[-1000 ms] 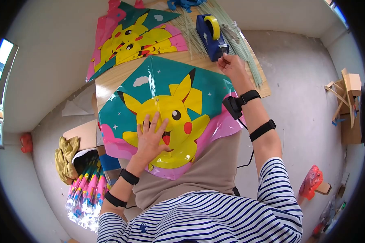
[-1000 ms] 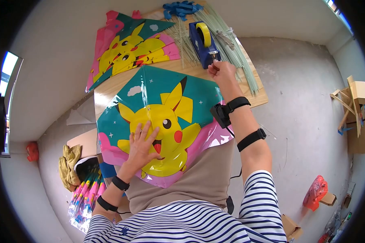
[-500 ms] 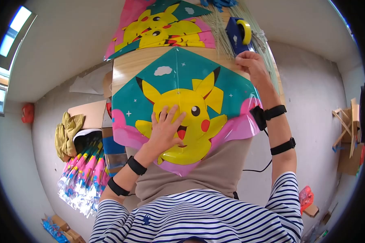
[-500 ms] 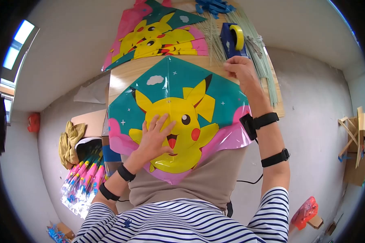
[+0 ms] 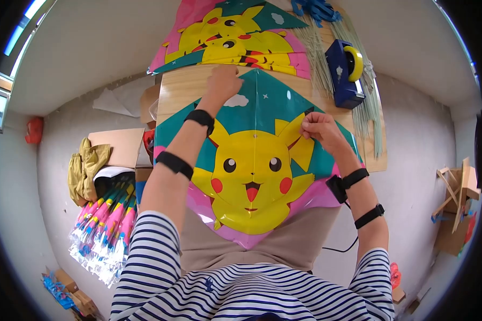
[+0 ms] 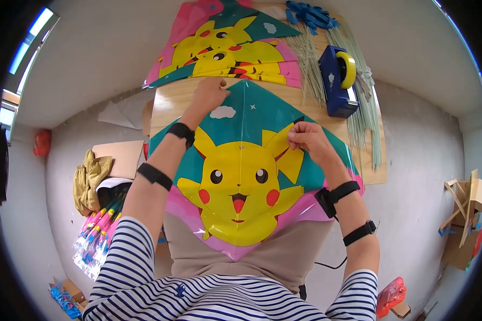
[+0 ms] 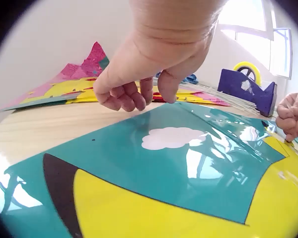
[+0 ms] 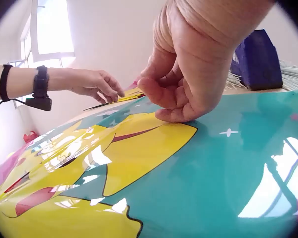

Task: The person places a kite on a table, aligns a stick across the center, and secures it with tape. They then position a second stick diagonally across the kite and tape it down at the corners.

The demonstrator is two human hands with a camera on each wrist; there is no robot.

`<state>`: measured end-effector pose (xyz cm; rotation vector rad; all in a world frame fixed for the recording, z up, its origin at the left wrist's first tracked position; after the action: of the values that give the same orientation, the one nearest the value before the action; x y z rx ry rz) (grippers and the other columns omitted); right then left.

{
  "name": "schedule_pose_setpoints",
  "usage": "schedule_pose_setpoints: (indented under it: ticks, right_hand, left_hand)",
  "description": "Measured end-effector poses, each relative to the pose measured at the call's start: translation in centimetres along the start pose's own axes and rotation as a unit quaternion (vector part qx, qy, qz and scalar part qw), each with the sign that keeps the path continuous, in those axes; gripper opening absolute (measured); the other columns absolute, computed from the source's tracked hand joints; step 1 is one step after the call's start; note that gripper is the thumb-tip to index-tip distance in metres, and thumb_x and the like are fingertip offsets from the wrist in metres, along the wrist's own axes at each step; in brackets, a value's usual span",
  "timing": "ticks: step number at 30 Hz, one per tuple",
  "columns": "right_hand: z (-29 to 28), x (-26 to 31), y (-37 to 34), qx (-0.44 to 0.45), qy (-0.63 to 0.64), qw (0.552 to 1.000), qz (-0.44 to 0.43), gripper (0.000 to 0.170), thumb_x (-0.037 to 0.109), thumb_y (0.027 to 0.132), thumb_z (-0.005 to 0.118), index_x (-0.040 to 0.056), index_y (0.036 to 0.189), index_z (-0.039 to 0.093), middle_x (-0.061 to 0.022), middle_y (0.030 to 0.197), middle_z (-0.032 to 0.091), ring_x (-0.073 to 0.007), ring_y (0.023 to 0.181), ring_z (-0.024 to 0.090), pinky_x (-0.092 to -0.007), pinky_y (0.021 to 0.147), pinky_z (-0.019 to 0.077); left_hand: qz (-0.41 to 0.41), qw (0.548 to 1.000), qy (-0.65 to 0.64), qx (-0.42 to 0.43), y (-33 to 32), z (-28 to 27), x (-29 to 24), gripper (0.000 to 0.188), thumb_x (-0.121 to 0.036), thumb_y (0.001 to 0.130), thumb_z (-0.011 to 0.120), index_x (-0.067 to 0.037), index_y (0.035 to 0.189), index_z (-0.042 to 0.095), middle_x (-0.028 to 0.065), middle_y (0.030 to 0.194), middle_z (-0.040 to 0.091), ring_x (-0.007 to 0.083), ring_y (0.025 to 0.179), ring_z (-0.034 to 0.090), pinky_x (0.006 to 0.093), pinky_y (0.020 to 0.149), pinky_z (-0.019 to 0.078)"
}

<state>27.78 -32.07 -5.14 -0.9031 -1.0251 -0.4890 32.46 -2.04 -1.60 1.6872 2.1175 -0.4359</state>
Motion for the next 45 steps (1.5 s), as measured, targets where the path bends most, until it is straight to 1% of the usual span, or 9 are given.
schedule_pose_setpoints:
  ticks: [9,12,18,23,26,28,34,43,45]
  right_hand:
    - [0.0,-0.1,-0.1,-0.001,0.02,1.0,-0.006,0.006,0.008,0.091,0.064,0.004,0.089,0.061,-0.0036,0.082,0.062,-0.0105,0.072,0.059,-0.0215,0.071,0.0473]
    - [0.0,-0.2,-0.4,0.009,0.027,1.0,-0.011,0.005,0.008,0.09,0.064,0.0042,0.089,0.061,-0.0033,0.082,0.062,-0.0107,0.072,0.059,-0.022,0.072,0.0473]
    - [0.9,1.8,-0.8,0.032,-0.044,0.998,-0.036,0.002,0.004,0.089,0.062,0.0038,0.089,0.06,-0.0028,0.081,0.061,-0.0102,0.071,0.058,-0.0227,0.07,0.0475]
    - [2.7,12.2,-3.1,0.049,-0.238,0.962,-0.123,0.004,0.002,0.09,0.059,0.0049,0.088,0.059,-0.0021,0.078,0.06,-0.0085,0.067,0.057,-0.0209,0.062,0.0472]
    - [5.9,20.4,-5.5,0.006,-0.413,0.891,-0.188,0.007,0.001,0.084,0.06,0.0017,0.081,0.054,-0.004,0.069,0.05,-0.0128,0.06,0.051,-0.0286,0.056,0.0431]
    - [9.0,25.2,-6.8,0.009,-0.58,0.746,-0.327,0.005,0.003,0.088,0.057,0.0048,0.085,0.054,-0.0028,0.069,0.049,-0.0113,0.065,0.052,-0.0277,0.06,0.0429]
    - [13.8,29.0,-6.0,0.008,-0.73,0.603,-0.321,0.012,-0.001,0.086,0.052,0.0049,0.076,0.054,-0.0133,0.067,0.051,-0.0248,0.064,0.053,-0.0383,0.06,0.0413]
    - [14.9,28.6,-5.2,-0.032,-0.773,0.533,-0.343,0.01,-0.002,0.082,0.057,0.0025,0.073,0.06,-0.0176,0.068,0.059,-0.0314,0.067,0.06,-0.0429,0.059,0.0424]
    - [15.0,28.4,-4.9,-0.028,-0.792,0.536,-0.291,0.008,-0.001,0.081,0.063,0.0018,0.087,0.067,-0.0193,0.085,0.064,-0.0336,0.08,0.065,-0.0421,0.068,0.0504]
  left_hand:
    - [-0.018,0.998,0.048,0.018,2.8,1.9,0.5,0.025,-0.013,0.077,0.068,-0.003,0.1,0.068,0.0193,0.105,0.068,0.0362,0.101,0.064,0.0503,0.086,0.0494]
    - [-0.013,0.977,-0.203,0.063,3.0,1.0,0.5,0.023,-0.012,0.072,0.076,-0.004,0.093,0.071,0.0119,0.092,0.069,0.025,0.092,0.065,0.0371,0.079,0.0496]
    - [-0.025,0.945,-0.304,0.117,3.2,1.0,-2.2,0.029,-0.009,0.075,0.076,0.0,0.102,0.07,0.0065,0.091,0.069,0.0156,0.08,0.064,0.0269,0.074,0.0486]
    - [0.002,0.898,-0.43,0.095,1.1,-2.9,-6.7,0.023,-0.004,0.079,0.074,0.0,0.101,0.07,0.0048,0.088,0.069,0.0128,0.077,0.064,0.0253,0.073,0.0507]
    - [0.037,0.872,-0.476,0.109,-1.0,-5.5,-10.0,0.021,-0.005,0.082,0.073,-0.001,0.103,0.069,0.0025,0.088,0.068,0.0103,0.079,0.063,0.0234,0.074,0.0518]
    - [0.068,0.861,-0.49,0.121,-2.2,-6.7,-12.0,0.021,-0.006,0.084,0.073,-0.002,0.104,0.069,0.001,0.09,0.067,0.0084,0.08,0.062,0.0221,0.075,0.0519]
    - [0.139,0.851,-0.491,0.124,-4.9,-8.9,-15.4,0.021,-0.006,0.086,0.071,-0.003,0.106,0.069,-0.0004,0.089,0.068,0.0067,0.079,0.063,0.0217,0.076,0.052]
    - [0.151,0.849,-0.489,0.131,-6.4,-9.7,-16.8,0.015,0.0,0.083,0.069,-0.002,0.098,0.069,-0.0003,0.086,0.066,0.0069,0.078,0.061,0.0214,0.074,0.0498]
    - [0.159,0.847,-0.49,0.131,-6.5,-9.7,-16.9,0.015,0.001,0.083,0.069,-0.002,0.098,0.069,-0.0003,0.086,0.066,0.0068,0.079,0.061,0.0214,0.074,0.0496]
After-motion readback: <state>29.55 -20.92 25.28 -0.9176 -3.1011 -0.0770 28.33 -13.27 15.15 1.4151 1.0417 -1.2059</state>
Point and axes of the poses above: each hand's wrist, its own y-axis towards the middle knuckle, its own z-axis out of the palm, x = y × z, the point moved 9 cm from there along y, towards the middle knuckle
